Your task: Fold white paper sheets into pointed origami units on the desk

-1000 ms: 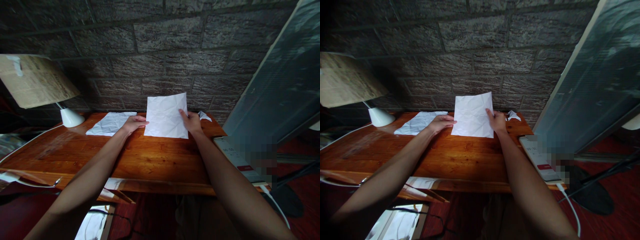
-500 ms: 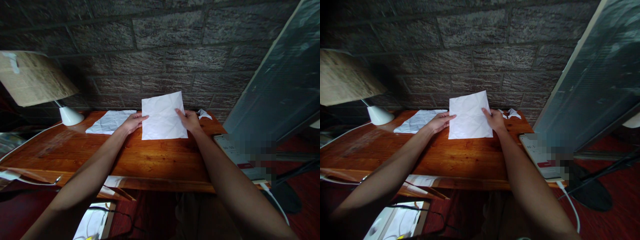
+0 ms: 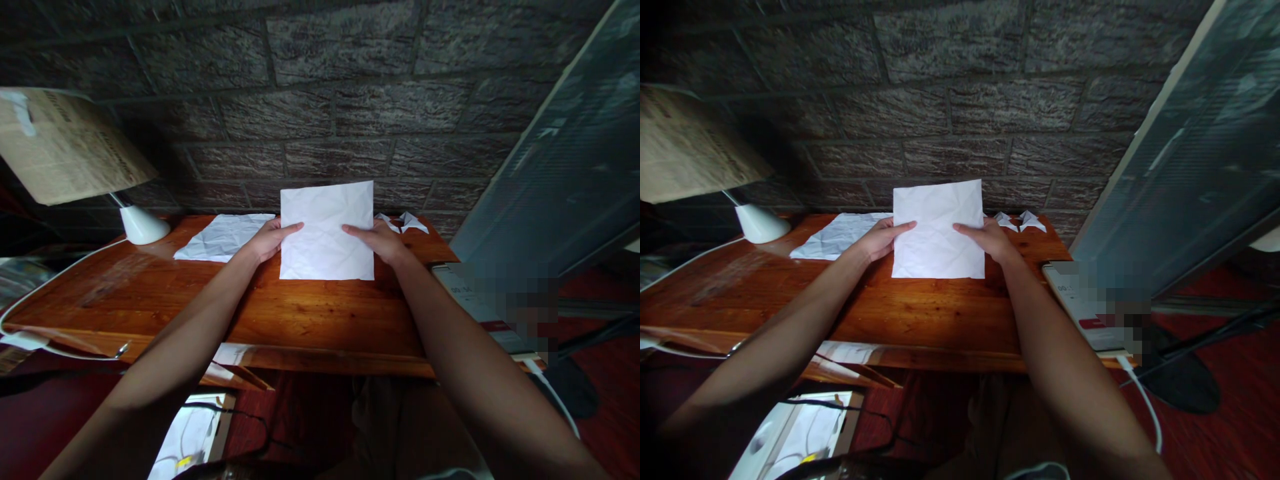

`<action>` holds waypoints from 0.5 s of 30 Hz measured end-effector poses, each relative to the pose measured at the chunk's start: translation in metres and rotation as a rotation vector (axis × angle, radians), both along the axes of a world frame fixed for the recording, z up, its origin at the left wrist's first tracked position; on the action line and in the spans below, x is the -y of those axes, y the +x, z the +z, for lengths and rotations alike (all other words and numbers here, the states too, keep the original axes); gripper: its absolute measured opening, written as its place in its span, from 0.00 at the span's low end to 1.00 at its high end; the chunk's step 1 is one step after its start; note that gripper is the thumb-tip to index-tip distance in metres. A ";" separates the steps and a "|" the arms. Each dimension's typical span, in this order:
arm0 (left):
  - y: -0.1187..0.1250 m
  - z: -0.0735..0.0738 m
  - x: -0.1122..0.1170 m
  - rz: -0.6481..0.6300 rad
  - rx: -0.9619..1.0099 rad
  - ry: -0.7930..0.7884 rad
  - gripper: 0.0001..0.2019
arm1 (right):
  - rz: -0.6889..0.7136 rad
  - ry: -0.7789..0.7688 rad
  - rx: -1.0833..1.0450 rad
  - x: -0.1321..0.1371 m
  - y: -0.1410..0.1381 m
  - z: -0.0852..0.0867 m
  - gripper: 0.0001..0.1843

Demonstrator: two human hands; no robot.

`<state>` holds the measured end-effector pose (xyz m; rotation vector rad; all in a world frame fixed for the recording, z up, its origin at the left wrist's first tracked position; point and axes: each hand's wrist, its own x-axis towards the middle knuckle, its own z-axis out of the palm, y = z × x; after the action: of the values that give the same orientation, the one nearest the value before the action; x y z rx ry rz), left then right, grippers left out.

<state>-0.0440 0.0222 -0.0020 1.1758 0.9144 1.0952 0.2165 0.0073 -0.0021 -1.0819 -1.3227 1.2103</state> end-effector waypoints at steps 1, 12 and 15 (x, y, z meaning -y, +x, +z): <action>0.001 0.001 0.001 0.004 -0.001 -0.003 0.23 | 0.036 -0.015 -0.009 0.000 0.000 0.000 0.23; 0.003 0.000 0.000 0.097 0.016 0.046 0.25 | 0.175 -0.068 -0.109 0.002 -0.002 0.001 0.25; 0.004 0.001 0.001 0.104 0.027 0.046 0.25 | 0.161 -0.066 -0.127 0.001 -0.002 0.001 0.23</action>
<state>-0.0396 0.0212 -0.0015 1.1586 0.9425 1.2191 0.2142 0.0058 -0.0008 -0.9419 -1.2988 1.4273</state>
